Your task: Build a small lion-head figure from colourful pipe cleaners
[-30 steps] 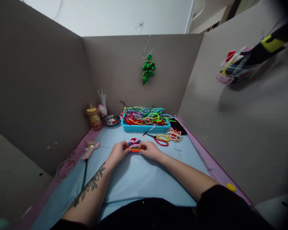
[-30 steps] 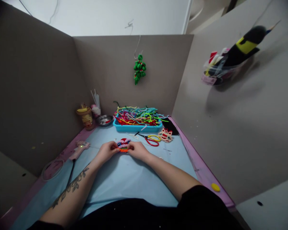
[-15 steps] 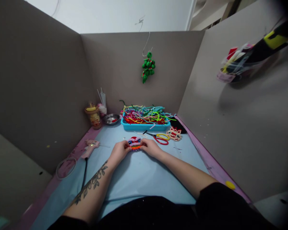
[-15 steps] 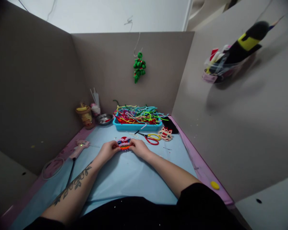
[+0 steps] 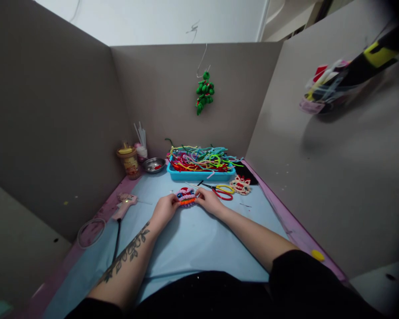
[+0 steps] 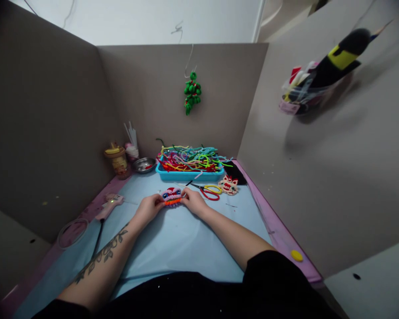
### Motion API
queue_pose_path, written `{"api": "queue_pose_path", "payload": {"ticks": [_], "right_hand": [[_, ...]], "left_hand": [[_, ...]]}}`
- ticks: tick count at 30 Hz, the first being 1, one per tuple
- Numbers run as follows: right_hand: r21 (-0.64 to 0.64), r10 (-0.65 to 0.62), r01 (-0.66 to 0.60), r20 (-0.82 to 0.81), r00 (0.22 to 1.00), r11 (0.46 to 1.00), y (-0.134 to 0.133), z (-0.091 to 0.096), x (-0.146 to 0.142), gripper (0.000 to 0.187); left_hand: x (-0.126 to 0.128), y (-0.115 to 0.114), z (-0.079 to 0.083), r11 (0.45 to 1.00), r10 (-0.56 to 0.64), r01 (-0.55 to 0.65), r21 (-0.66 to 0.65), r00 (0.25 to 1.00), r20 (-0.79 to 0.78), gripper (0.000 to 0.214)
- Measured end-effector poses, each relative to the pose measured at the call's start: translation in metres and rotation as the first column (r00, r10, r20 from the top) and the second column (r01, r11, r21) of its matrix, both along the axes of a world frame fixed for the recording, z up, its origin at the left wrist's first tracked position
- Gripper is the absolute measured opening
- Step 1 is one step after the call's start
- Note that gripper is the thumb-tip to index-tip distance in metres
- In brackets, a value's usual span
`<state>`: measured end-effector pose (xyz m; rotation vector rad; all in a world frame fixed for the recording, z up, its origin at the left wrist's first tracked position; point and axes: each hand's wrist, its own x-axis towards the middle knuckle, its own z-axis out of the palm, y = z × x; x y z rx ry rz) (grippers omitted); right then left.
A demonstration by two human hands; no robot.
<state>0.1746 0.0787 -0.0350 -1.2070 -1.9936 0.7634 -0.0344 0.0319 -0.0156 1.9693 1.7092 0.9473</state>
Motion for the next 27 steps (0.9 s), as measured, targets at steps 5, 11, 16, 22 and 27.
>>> {"api": "queue_pose_path", "payload": {"ticks": [5,11,16,22,27], "right_hand": [[0.024,0.007,-0.006,-0.020,1.000,1.000,0.003,-0.004,0.001,0.011],[0.063,-0.002,0.002,-0.013,1.000,0.998,-0.002,0.000,0.000,0.012],[0.064,0.014,-0.011,-0.051,0.999,0.998,-0.007,0.005,-0.003,0.007],[0.078,0.064,-0.055,-0.123,0.990,0.995,-0.012,0.009,-0.006,0.005],[0.199,0.112,-0.086,-0.124,0.986,0.976,-0.016,0.014,-0.006,0.016]], "left_hand": [[-0.002,0.000,0.000,0.999,0.039,-0.039,-0.002,0.999,-0.016,0.007],[-0.002,0.002,-0.002,1.000,0.013,-0.012,-0.027,0.999,0.044,0.011],[0.002,-0.001,-0.004,0.999,-0.032,0.033,-0.023,0.998,0.055,0.013],[0.006,-0.003,0.001,0.999,-0.048,0.049,-0.012,0.995,0.092,0.012],[0.010,-0.002,0.009,0.995,-0.078,0.094,-0.023,0.924,0.374,0.023]]}}
